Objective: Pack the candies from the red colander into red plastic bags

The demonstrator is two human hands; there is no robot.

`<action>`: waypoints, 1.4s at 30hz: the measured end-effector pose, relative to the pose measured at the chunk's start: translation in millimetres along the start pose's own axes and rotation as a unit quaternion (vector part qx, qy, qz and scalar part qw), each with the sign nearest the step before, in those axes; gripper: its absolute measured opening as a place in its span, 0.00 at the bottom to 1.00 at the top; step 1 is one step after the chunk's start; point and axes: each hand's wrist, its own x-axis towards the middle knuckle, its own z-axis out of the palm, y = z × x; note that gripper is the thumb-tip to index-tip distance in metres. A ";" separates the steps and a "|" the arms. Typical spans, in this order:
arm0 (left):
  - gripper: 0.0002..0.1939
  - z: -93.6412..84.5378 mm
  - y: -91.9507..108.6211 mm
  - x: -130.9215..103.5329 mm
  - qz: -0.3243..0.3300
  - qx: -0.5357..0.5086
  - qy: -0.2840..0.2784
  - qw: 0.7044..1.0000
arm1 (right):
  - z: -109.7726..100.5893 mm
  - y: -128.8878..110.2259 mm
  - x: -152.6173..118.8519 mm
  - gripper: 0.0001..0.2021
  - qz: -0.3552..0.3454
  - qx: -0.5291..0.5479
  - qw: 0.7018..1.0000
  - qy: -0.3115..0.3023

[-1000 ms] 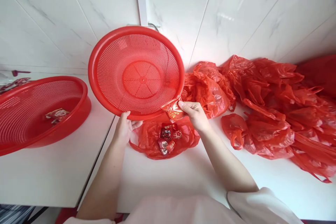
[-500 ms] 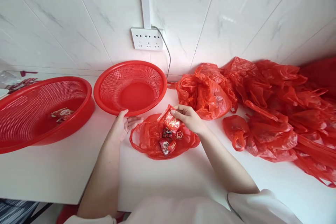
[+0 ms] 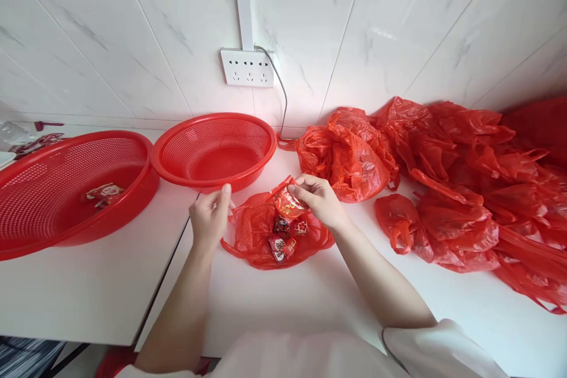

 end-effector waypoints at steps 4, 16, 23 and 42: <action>0.13 19.6 15.8 -26.2 0.085 -0.069 -0.156 0.982 | 11.3 -0.4 -2.3 0.08 -0.019 0.051 0.999 0.001; 0.15 38.5 -3.6 -27.7 0.022 -0.281 -0.261 0.923 | 6.7 3.7 -0.4 0.15 0.062 0.094 0.991 -0.069; 0.16 40.8 -5.5 -24.1 0.002 -0.268 -0.276 0.923 | 12.0 4.8 -3.4 0.17 0.031 0.101 0.984 -0.147; 0.13 39.8 5.9 -25.5 -0.042 -0.261 -0.353 0.897 | -0.3 2.4 0.3 0.15 0.049 -0.020 0.994 -0.094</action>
